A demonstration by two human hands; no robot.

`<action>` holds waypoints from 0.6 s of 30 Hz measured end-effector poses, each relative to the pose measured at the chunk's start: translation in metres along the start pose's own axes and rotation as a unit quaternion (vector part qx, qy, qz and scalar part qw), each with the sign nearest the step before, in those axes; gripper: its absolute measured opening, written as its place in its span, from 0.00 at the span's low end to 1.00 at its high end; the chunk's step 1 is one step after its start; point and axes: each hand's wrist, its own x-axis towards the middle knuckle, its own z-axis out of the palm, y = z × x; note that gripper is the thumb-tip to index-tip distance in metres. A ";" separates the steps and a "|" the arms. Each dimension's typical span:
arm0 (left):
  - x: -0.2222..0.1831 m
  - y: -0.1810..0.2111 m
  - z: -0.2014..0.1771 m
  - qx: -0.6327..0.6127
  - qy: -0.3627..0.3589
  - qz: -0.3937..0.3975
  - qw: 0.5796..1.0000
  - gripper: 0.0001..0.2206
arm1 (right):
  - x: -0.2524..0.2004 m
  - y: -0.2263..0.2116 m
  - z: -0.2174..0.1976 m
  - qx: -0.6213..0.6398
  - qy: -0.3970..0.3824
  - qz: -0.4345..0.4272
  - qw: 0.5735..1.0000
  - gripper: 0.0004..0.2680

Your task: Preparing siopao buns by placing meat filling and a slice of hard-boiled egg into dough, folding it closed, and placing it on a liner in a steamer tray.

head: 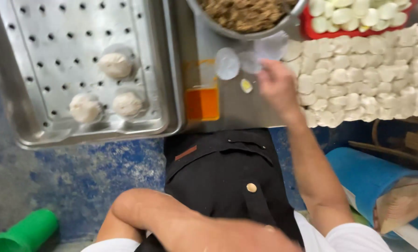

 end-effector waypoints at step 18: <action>0.109 -0.329 -0.254 0.535 0.373 -0.366 0.664 0.13 | 0.042 0.199 -0.068 -0.192 -0.053 0.021 0.980 0.17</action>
